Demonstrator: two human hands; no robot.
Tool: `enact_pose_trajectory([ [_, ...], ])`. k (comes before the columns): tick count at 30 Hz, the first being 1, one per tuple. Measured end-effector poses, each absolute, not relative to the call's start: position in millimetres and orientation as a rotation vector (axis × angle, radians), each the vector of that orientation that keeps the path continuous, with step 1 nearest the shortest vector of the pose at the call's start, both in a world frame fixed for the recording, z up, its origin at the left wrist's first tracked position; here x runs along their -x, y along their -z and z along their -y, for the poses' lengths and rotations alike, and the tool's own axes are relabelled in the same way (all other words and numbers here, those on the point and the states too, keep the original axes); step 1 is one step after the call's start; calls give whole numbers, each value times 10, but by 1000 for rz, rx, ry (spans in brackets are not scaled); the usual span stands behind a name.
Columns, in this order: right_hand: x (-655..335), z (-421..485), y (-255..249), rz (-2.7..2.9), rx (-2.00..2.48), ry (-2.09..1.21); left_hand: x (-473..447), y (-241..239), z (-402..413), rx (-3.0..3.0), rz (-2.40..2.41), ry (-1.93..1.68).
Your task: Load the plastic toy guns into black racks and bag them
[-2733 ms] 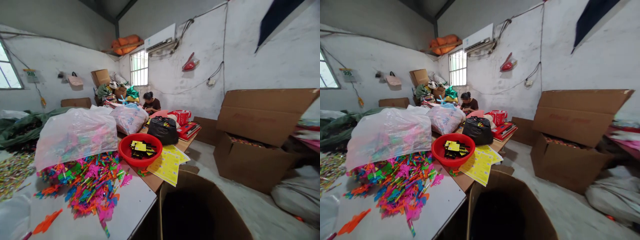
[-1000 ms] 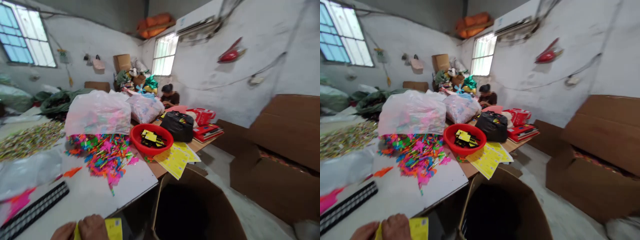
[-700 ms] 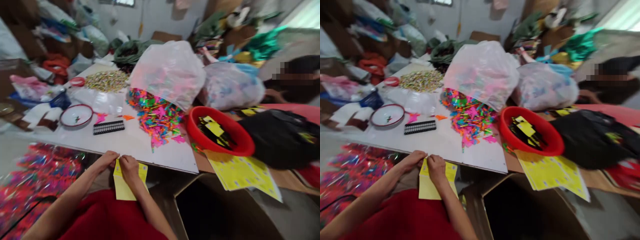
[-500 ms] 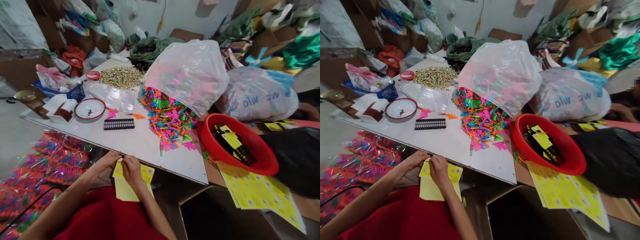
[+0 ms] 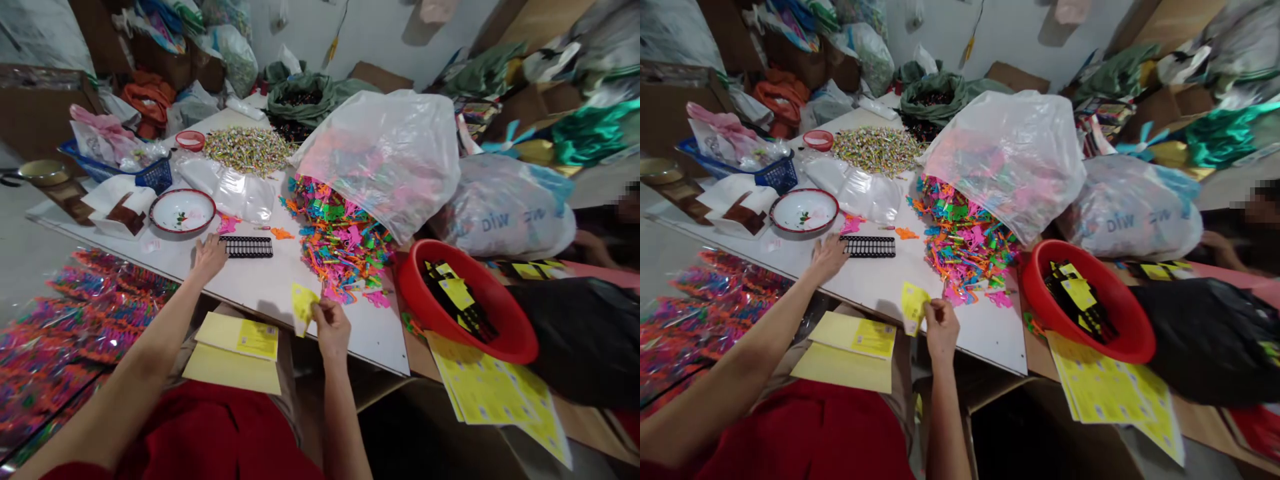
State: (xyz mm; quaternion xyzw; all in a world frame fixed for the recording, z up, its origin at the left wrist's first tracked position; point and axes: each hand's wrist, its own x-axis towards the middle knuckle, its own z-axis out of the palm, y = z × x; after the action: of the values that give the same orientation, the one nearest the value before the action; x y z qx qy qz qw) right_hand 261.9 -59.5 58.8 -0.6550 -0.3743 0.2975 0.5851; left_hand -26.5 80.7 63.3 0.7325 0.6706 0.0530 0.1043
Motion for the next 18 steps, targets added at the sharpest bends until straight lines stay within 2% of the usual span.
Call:
enact_pose_trajectory([
  [10,-2303,96,-248,662,1550,-884,-627,-252,468,-2521,-1614,63],
  [18,-2333,-143,-31,580,1554,-881,-566,-484,244,-2572,-1483,-6],
])
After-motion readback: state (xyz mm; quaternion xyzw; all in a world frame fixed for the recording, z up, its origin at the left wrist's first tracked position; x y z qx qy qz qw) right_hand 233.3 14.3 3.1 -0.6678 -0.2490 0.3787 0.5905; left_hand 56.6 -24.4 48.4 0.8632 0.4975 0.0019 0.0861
